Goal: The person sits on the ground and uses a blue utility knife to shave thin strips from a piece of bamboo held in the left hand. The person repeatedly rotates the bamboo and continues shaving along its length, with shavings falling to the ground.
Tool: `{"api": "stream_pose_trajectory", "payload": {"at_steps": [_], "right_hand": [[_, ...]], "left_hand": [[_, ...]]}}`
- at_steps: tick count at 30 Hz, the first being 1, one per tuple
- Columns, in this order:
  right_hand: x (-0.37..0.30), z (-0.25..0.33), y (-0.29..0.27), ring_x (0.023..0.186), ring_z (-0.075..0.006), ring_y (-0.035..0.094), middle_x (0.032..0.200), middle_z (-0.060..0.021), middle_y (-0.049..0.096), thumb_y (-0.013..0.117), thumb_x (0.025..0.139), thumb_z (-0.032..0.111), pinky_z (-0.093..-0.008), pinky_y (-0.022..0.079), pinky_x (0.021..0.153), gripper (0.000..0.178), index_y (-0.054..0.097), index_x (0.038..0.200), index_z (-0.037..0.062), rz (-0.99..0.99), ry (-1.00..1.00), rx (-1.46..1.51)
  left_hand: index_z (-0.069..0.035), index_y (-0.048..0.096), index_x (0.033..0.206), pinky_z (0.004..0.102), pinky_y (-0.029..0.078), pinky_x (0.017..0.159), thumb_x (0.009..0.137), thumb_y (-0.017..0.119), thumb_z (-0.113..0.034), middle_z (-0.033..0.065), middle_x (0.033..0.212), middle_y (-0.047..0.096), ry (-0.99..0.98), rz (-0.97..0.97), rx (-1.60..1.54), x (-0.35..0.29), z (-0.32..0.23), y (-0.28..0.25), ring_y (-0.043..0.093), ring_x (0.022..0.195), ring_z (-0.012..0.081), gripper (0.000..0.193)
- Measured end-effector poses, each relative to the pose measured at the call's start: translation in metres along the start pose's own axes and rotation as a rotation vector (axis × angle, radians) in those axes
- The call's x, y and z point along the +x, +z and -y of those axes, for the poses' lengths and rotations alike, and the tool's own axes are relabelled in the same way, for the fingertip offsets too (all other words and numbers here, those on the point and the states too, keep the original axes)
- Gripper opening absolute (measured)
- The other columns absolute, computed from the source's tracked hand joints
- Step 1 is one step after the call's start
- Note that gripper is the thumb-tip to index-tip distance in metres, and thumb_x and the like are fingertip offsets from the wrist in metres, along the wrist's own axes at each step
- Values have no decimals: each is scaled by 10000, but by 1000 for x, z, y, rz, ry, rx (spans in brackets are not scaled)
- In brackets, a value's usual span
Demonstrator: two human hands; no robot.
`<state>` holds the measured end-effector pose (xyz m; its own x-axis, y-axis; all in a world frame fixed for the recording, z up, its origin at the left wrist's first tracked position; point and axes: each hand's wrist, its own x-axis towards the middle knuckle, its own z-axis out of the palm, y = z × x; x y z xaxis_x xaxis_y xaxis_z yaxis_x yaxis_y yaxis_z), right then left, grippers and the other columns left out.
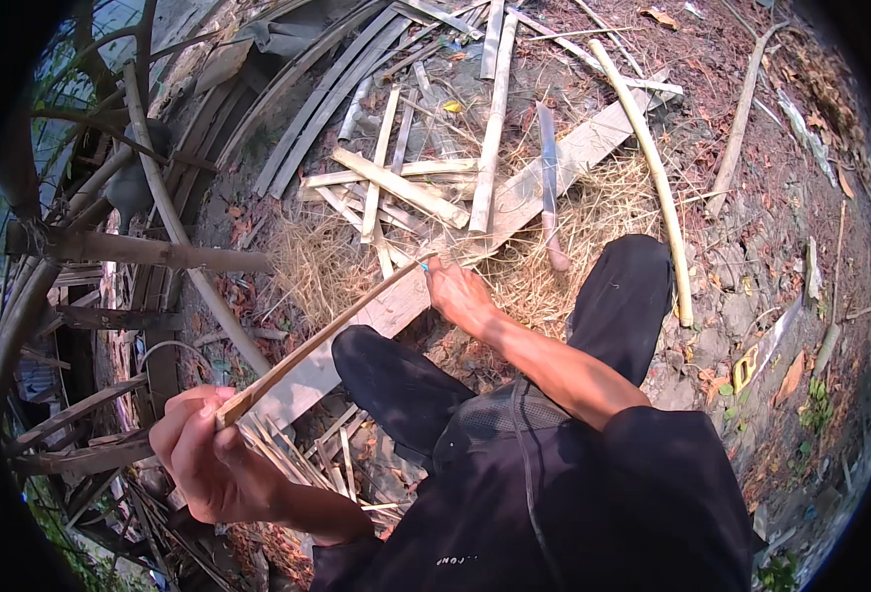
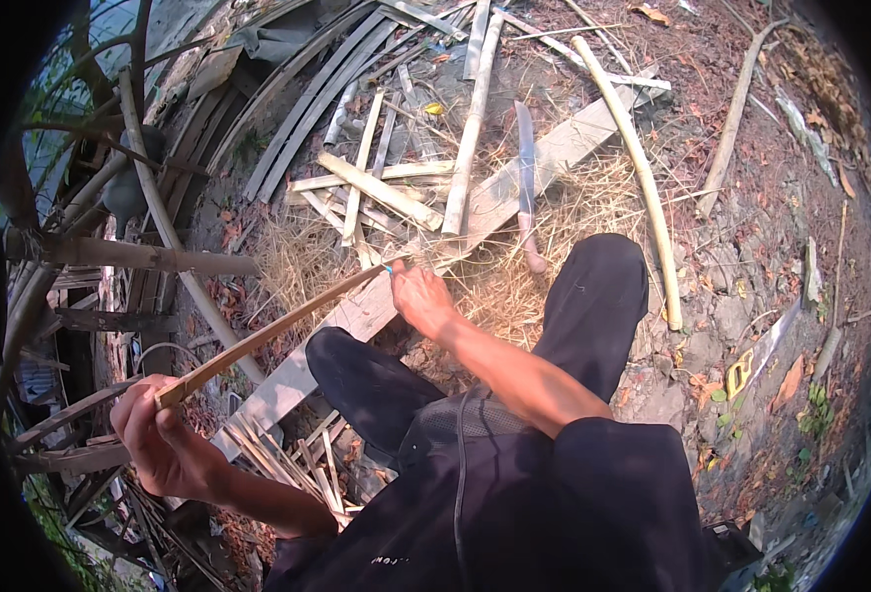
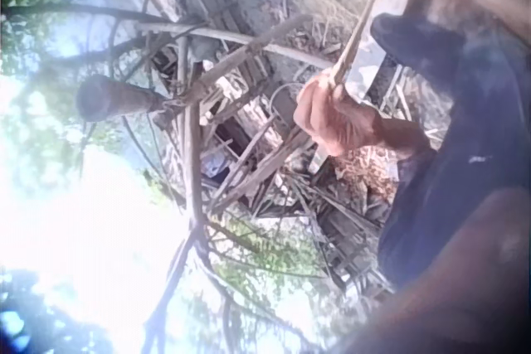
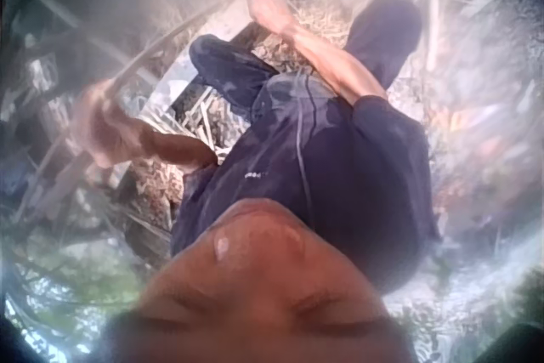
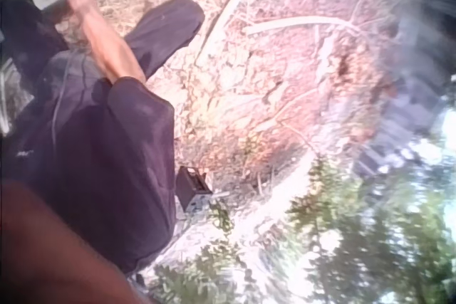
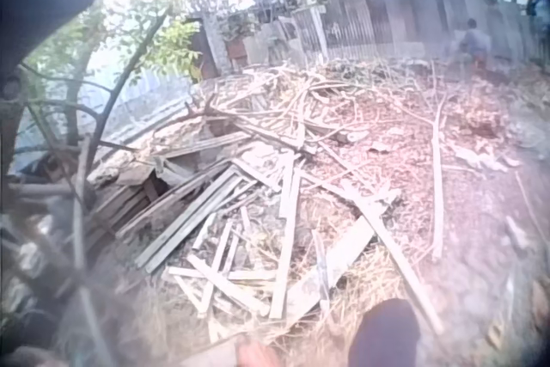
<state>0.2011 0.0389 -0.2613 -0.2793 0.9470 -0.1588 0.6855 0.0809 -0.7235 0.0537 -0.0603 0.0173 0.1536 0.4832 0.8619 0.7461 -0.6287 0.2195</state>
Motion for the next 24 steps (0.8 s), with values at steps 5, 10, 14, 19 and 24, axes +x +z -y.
{"api": "stream_pose_trajectory", "payload": {"at_steps": [5,10,14,19,24], "right_hand": [[-19,29,-16,769,-453,604,783,-295,599,358,931,146,-516,487,712,213,470,1004,-20,-42,-29,130],[-16,23,-19,733,-453,600,704,-273,591,398,949,200,-527,485,608,216,460,1023,7,-27,-106,215],[3,12,-1,662,-406,607,673,-246,573,423,951,233,-489,490,550,249,485,1032,6,-161,-213,85],[15,-18,19,822,-338,647,881,-171,642,433,931,177,-406,535,638,232,593,994,21,-7,-37,-155],[-30,-140,56,872,-359,652,968,-181,663,422,938,244,-449,531,743,314,614,979,-1,-86,330,-224]], "left_hand": [[48,569,981,341,504,737,930,533,-112,145,938,560,-72,4,44,-6,3,-12,572,833,232,171],[69,563,974,345,514,717,914,548,-84,149,931,543,-61,-33,69,-11,8,-17,577,821,234,166],[67,575,1043,318,508,790,924,539,-65,145,1019,565,-117,-41,140,-13,13,-24,576,923,214,182],[72,594,973,330,508,753,879,566,7,157,977,579,-143,-66,146,-8,5,-23,578,878,222,117],[57,576,1027,276,511,710,914,547,-41,131,1040,559,-250,-49,-40,-18,7,-26,577,907,192,153]]}}
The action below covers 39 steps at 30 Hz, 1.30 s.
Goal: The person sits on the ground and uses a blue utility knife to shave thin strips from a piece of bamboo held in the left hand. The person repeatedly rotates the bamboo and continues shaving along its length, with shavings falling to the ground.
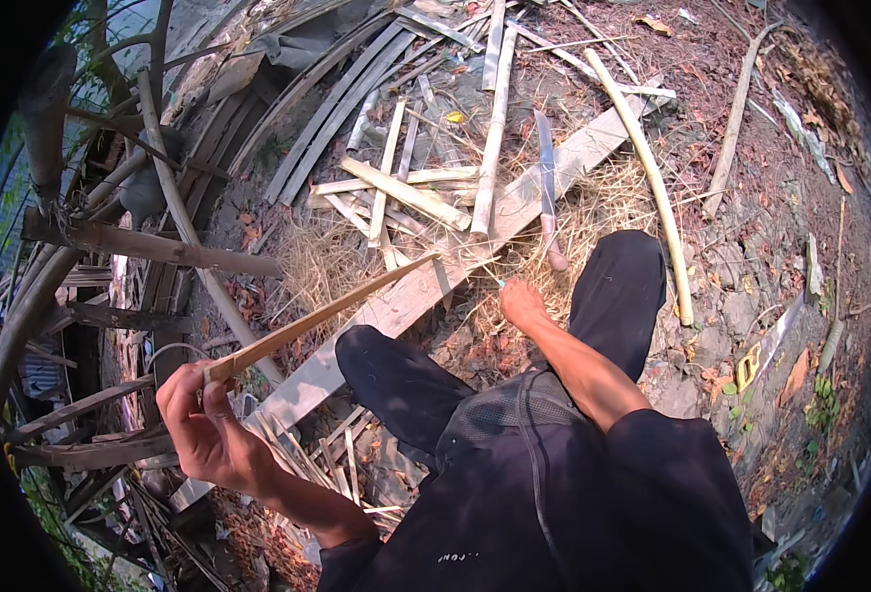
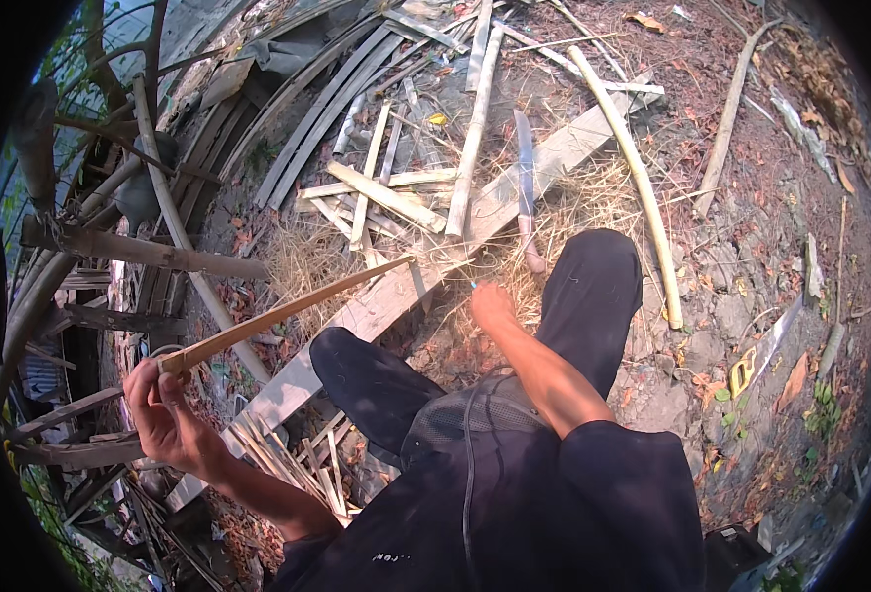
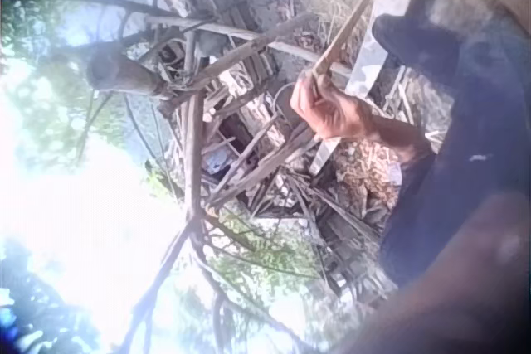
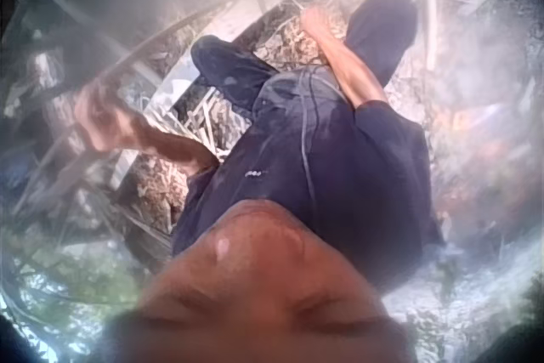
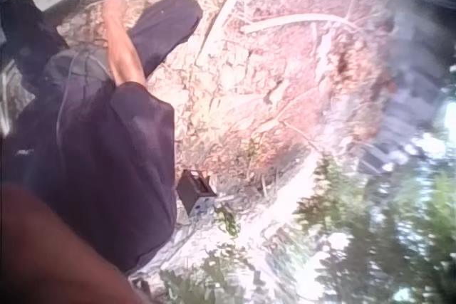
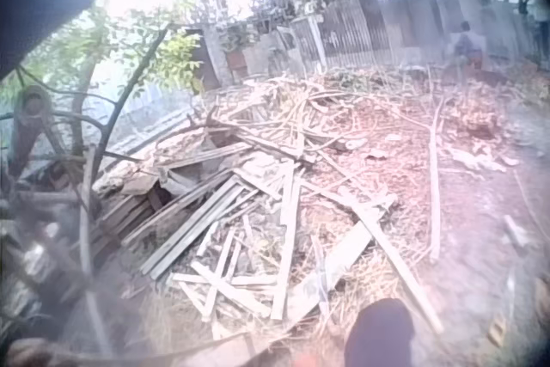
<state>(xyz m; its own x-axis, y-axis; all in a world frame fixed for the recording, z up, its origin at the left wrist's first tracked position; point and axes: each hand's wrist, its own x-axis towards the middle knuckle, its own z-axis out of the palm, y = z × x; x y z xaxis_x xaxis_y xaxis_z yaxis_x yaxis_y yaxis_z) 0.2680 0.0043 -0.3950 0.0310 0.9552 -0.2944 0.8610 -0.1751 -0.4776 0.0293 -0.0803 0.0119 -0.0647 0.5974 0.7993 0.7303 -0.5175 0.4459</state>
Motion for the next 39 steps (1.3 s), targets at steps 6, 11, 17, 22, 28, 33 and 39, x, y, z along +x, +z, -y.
{"api": "stream_pose_trajectory", "payload": {"at_steps": [6,11,17,22,28,33,39], "right_hand": [[-53,133,-152,775,-469,603,812,-284,614,392,954,288,-513,493,686,316,516,1003,1,149,-352,508],[-56,135,-127,713,-429,597,739,-254,599,400,945,244,-498,478,631,256,501,972,10,-19,-467,358],[-22,82,-70,757,-371,638,773,-234,630,365,945,200,-451,509,676,293,542,1011,-25,30,-241,161],[-53,132,-135,562,-412,592,614,-245,573,425,948,211,-497,453,509,253,498,984,-28,-47,-363,527],[-21,62,-36,910,-369,625,925,-255,632,377,901,118,-441,493,784,259,559,971,-52,250,-197,129],[-33,88,-84,693,-407,629,717,-273,611,390,955,240,-482,491,630,326,516,1029,-52,140,-83,394],[-33,146,-107,660,-473,589,665,-287,582,377,949,205,-527,484,650,281,485,1015,-46,157,-302,542]], "left_hand": [[60,566,1003,331,521,726,916,542,-57,154,986,552,88,11,28,-3,-8,3,586,853,230,148],[61,562,1003,327,522,728,927,514,-44,164,991,564,201,96,18,3,-7,9,592,863,238,138],[74,558,983,338,531,696,919,521,-49,179,949,555,217,93,42,2,-17,12,591,809,253,143],[78,557,958,330,522,624,913,552,-87,173,912,538,173,-36,143,-1,-4,12,582,773,263,171],[84,566,986,321,529,646,930,533,-106,170,952,551,148,-85,191,5,-7,17,589,802,241,201],[83,591,1046,286,562,719,951,519,-162,158,1006,591,49,-192,284,-4,7,9,612,849,197,272],[83,591,1046,296,560,755,950,526,-170,148,995,601,101,-170,285,15,22,12,610,838,194,279]]}}
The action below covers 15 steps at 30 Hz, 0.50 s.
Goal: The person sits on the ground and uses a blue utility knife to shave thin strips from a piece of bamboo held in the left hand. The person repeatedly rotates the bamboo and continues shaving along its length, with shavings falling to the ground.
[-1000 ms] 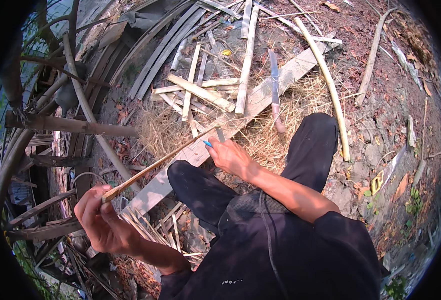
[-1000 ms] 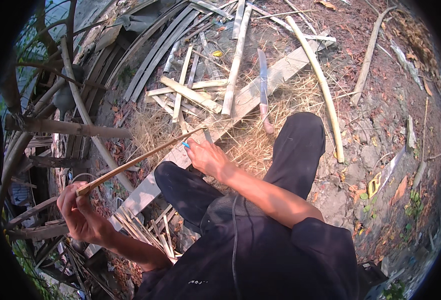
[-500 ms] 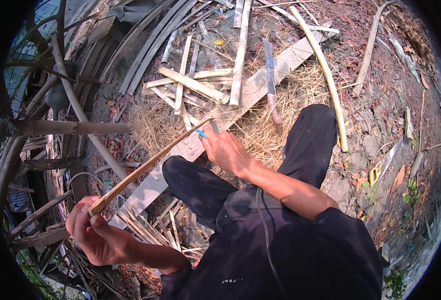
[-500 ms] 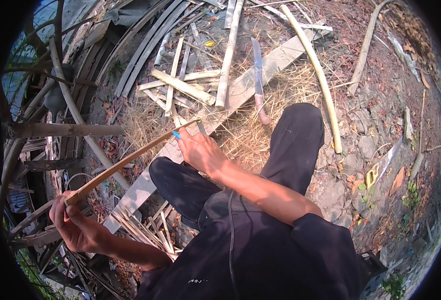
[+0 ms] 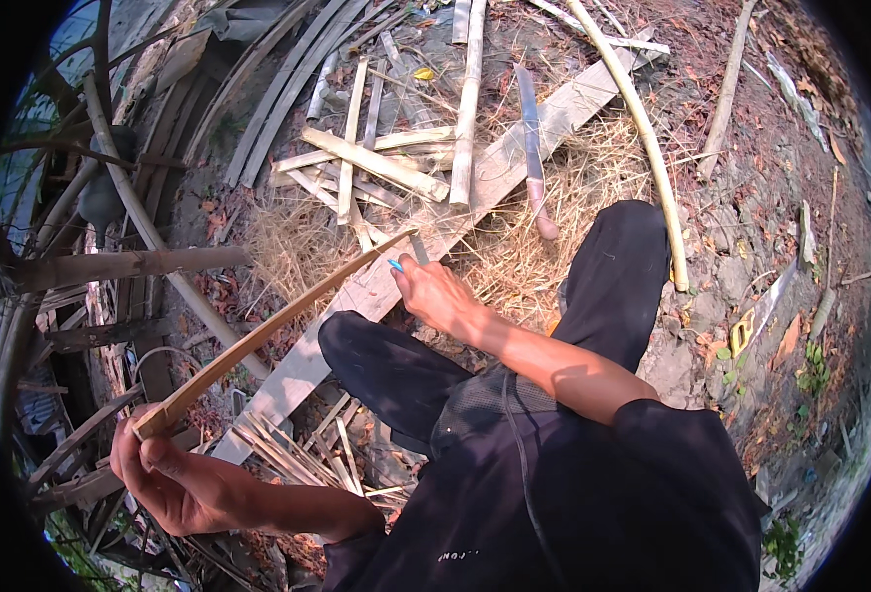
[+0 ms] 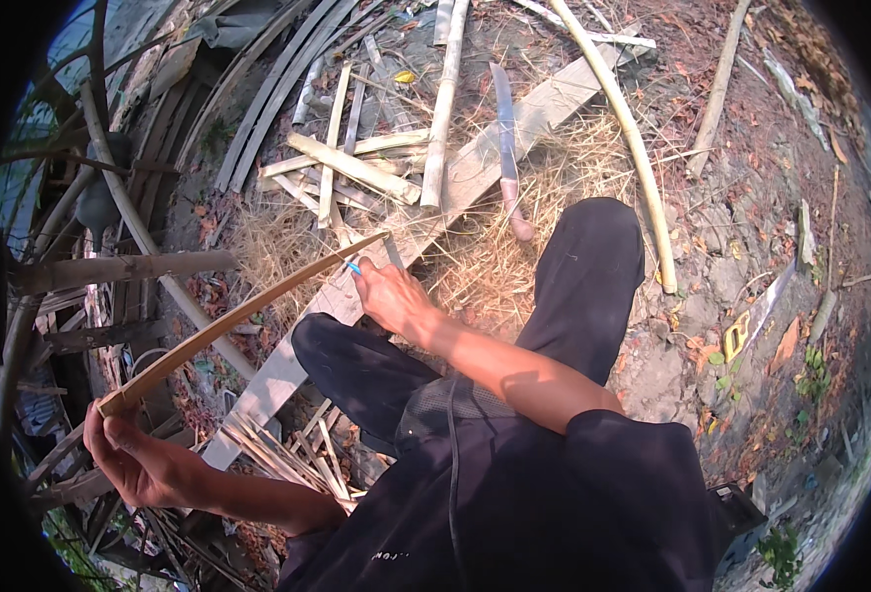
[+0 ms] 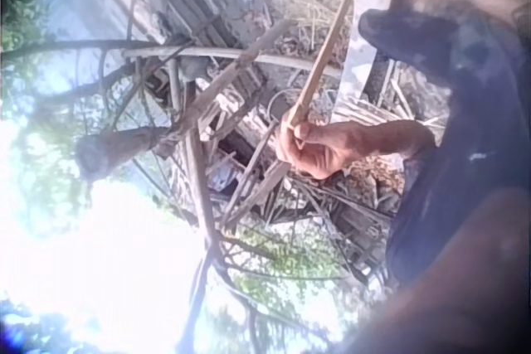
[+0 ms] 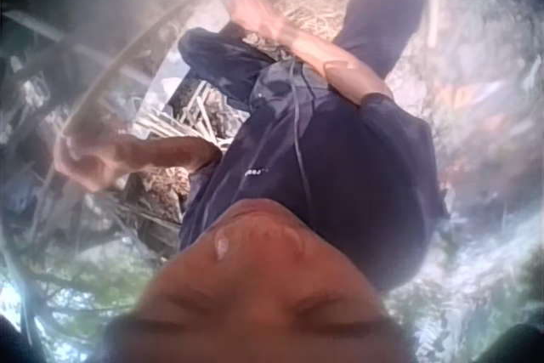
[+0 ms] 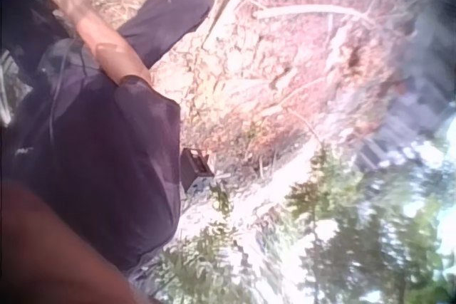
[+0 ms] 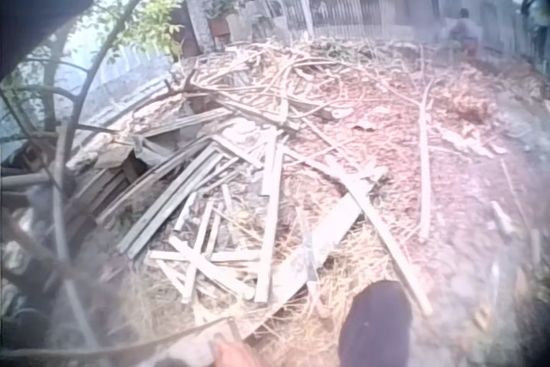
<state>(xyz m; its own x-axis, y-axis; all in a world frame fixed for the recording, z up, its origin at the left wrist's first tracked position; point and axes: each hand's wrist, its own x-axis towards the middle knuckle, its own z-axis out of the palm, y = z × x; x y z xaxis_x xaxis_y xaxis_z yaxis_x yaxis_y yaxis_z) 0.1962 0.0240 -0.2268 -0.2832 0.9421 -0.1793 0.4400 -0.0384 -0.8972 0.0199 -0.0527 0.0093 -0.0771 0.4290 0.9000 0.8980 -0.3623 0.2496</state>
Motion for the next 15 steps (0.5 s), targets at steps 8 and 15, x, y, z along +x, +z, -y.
{"api": "stream_pose_trajectory", "payload": {"at_steps": [8,15], "right_hand": [[15,-102,17,716,-429,623,747,-276,611,369,953,205,-505,498,672,315,504,1026,-71,-87,184,-229],[41,-47,37,615,-455,584,611,-262,566,409,950,241,-514,478,574,314,470,1031,-56,-151,4,-55]], "left_hand": [[92,592,1049,286,546,724,943,540,-165,155,971,611,-74,-108,114,-4,2,0,617,831,194,282],[81,629,1005,253,484,653,909,605,-163,127,870,640,-150,-179,111,7,-1,14,574,709,142,264]]}}
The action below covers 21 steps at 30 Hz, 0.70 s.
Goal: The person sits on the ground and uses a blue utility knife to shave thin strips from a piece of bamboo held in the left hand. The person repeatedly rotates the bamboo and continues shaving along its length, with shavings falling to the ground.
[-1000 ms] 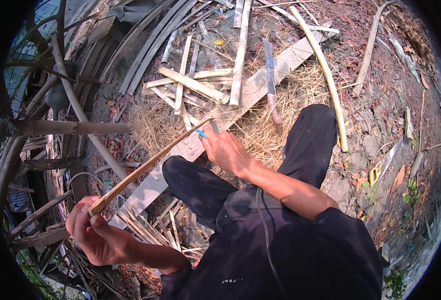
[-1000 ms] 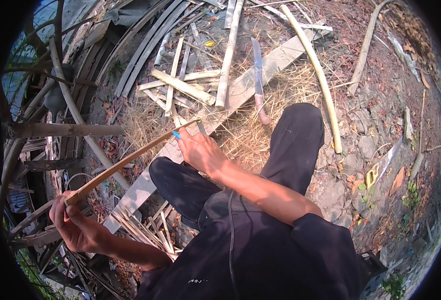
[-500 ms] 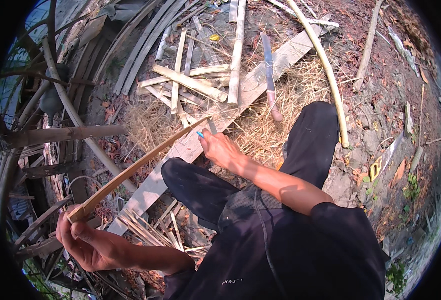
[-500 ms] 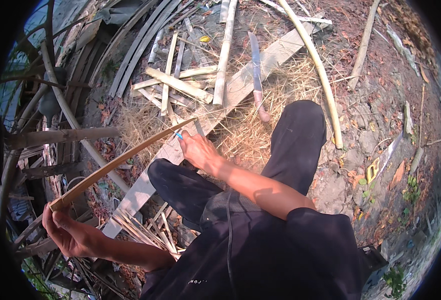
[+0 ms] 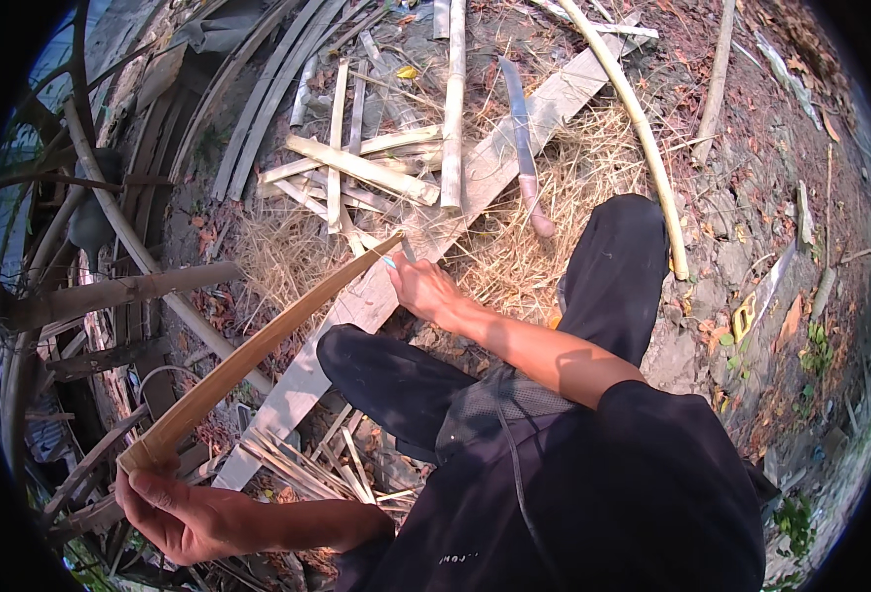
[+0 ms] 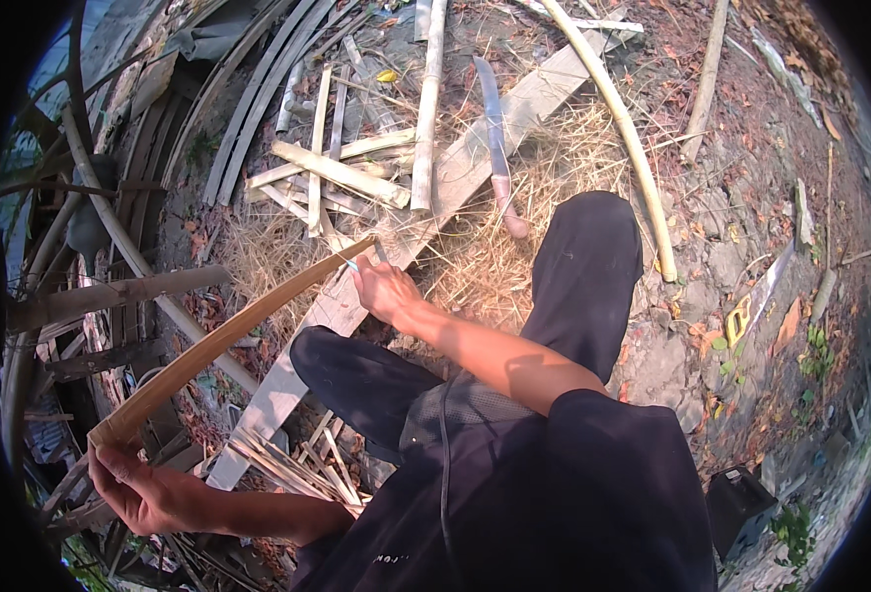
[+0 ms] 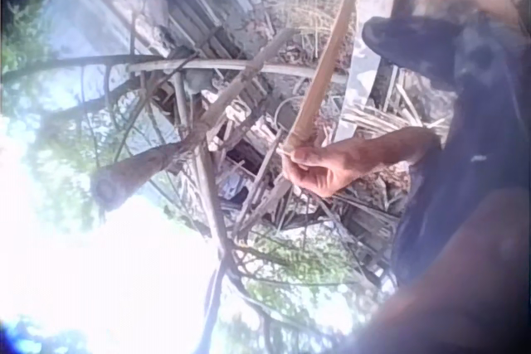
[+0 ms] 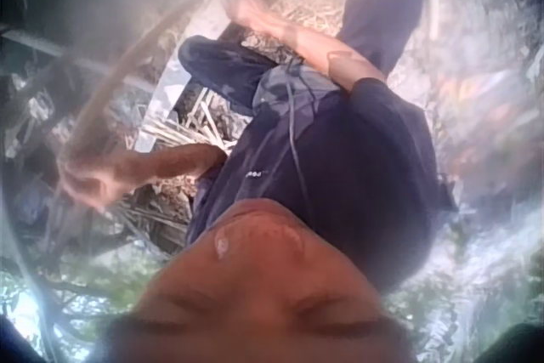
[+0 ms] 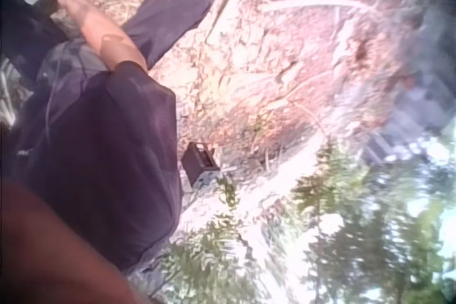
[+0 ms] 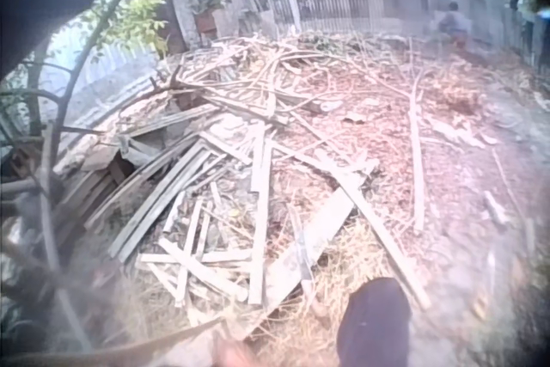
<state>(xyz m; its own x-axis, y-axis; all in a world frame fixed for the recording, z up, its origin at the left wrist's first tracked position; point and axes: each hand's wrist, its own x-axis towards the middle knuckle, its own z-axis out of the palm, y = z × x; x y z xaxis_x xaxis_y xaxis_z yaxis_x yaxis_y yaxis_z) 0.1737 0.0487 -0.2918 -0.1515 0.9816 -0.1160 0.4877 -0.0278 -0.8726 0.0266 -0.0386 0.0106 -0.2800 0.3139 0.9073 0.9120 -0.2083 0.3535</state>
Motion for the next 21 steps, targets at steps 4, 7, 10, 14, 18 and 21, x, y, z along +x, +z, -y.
{"api": "stream_pose_trajectory", "payload": {"at_steps": [4,7,10,14,18,21], "right_hand": [[30,-41,4,967,-413,588,973,-254,619,361,946,252,-497,455,856,335,490,1115,-6,111,196,-182],[29,-46,9,1018,-398,571,1011,-247,612,332,942,262,-482,445,879,339,504,1091,11,169,207,-181],[30,-32,1,1036,-398,561,1068,-250,597,307,946,266,-475,439,904,348,517,1079,23,206,204,-162],[35,-52,17,973,-378,606,1025,-231,628,318,944,226,-462,468,875,333,548,1071,21,110,166,-228],[61,-79,17,972,-320,631,1018,-203,643,347,932,193,-416,509,840,306,579,1036,22,147,208,-366],[55,-91,33,976,-302,636,994,-187,652,354,928,180,-402,525,822,296,580,1040,24,124,241,-411]], "left_hand": [[78,633,1003,254,455,634,899,620,-159,113,857,635,9,-11,-11,-2,-1,-3,546,690,135,259],[79,634,998,253,443,626,896,625,-164,107,855,630,20,-12,-7,-1,-3,2,537,690,132,263],[77,635,999,250,445,632,897,624,-170,106,863,629,3,-17,-19,-3,-4,0,539,699,131,267],[70,638,1004,245,443,636,902,619,-179,99,863,630,72,10,-75,-4,-4,-2,538,701,128,269],[66,638,1005,249,441,641,901,620,-187,90,861,629,76,50,-4,-4,-12,-2,534,701,122,274],[51,640,1015,251,470,644,897,626,-194,86,891,639,-17,70,44,0,-8,-5,569,742,124,272]]}}
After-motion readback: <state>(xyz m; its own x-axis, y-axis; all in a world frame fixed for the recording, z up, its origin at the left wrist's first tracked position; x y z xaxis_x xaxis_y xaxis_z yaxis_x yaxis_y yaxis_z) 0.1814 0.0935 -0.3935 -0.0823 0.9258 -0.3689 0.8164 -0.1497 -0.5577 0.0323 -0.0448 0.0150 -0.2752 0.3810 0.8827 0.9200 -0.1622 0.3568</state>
